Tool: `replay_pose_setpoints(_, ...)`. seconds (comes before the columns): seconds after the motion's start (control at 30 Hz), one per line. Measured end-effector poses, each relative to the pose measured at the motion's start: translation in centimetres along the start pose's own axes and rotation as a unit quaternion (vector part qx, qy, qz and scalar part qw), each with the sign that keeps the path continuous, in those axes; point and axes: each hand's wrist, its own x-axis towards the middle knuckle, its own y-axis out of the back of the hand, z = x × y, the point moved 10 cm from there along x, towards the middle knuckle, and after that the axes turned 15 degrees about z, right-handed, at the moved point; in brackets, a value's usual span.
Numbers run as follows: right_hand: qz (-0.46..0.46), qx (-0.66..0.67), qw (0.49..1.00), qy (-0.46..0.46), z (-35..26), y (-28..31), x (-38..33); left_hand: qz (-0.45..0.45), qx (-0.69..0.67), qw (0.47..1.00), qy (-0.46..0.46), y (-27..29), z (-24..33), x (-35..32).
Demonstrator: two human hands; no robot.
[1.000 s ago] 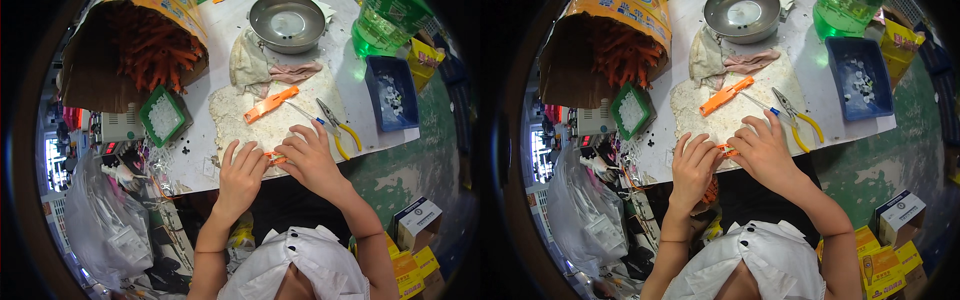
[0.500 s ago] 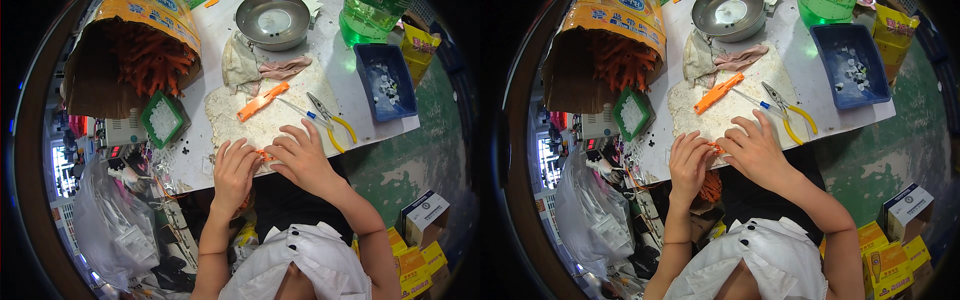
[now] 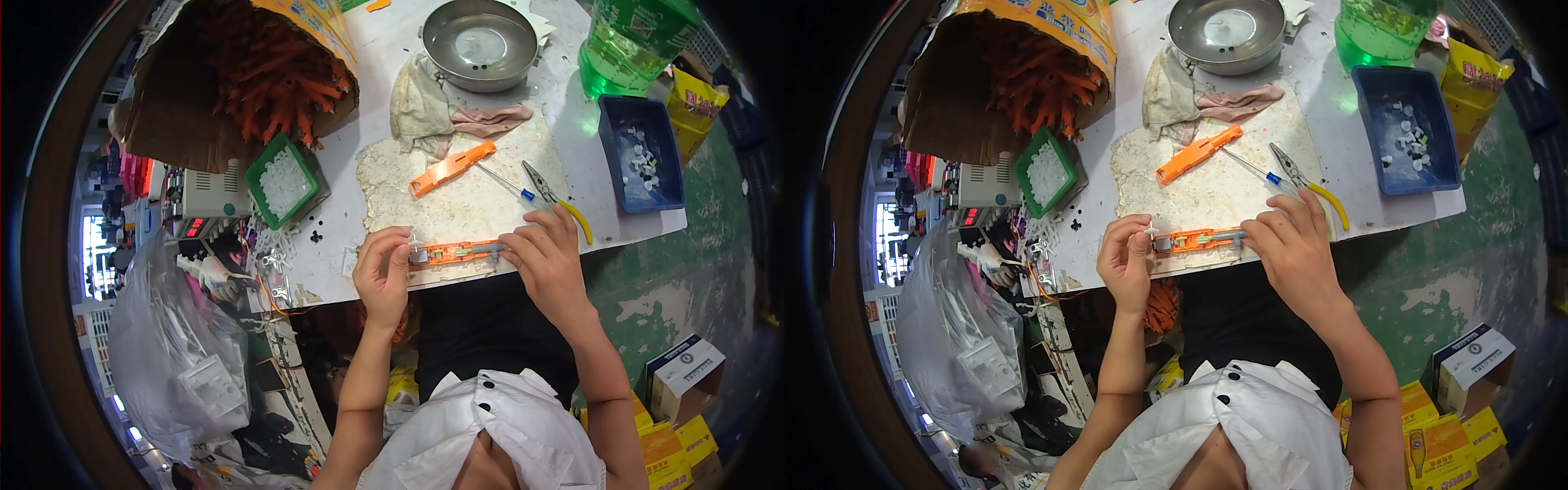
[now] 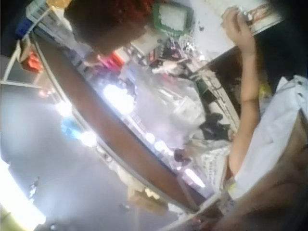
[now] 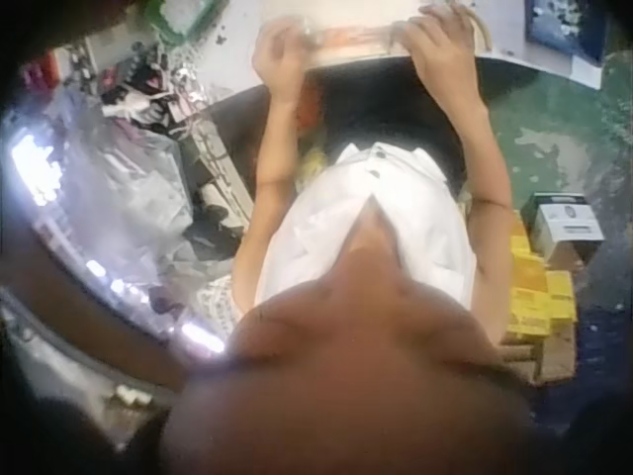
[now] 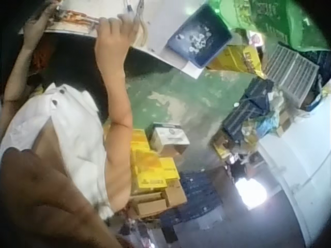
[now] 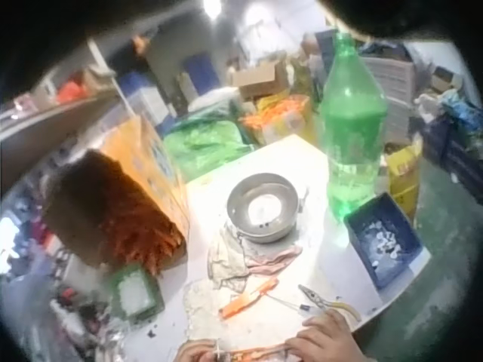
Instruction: The person assembles small orange plastic components at a cluttered workbench. They insert small white and black pieces into the orange housing, use a screwdriver to tighten internal screws, and use pliers to adjust or remove parts. The person repeatedly handles the orange device, opening and closing it to fit the internal components.
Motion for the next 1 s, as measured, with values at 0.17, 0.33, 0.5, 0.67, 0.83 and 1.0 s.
replay_pose_setpoints(0.17,0.003,0.011,1.0,0.01,-0.4,-0.4,0.7,0.027,-0.089,0.995,0.023,0.6,-0.9,0.1)
replay_pose_setpoints(0.33,-0.008,0.041,0.999,0.013,-0.2,-0.1,1.1,0.01,-0.097,0.995,0.014,0.4,-0.7,0.2)
replay_pose_setpoints(0.5,-0.033,0.012,0.999,0.012,-0.9,-0.5,1.8,0.013,-0.075,0.997,-0.002,0.4,-0.8,0.3)
replay_pose_setpoints(0.67,-0.047,0.009,0.999,0.024,-1.3,-0.6,1.7,-0.021,-0.074,0.997,0.018,0.0,-0.6,0.2)
replay_pose_setpoints(0.83,-0.046,0.001,0.998,0.039,-2.1,-0.3,2.7,-0.029,-0.062,0.998,0.015,-0.2,0.1,0.4)
replay_pose_setpoints(1.0,-0.068,-0.012,0.995,0.068,-2.7,-0.4,3.2,-0.03,-0.052,0.998,-0.021,-0.3,0.4,0.5)
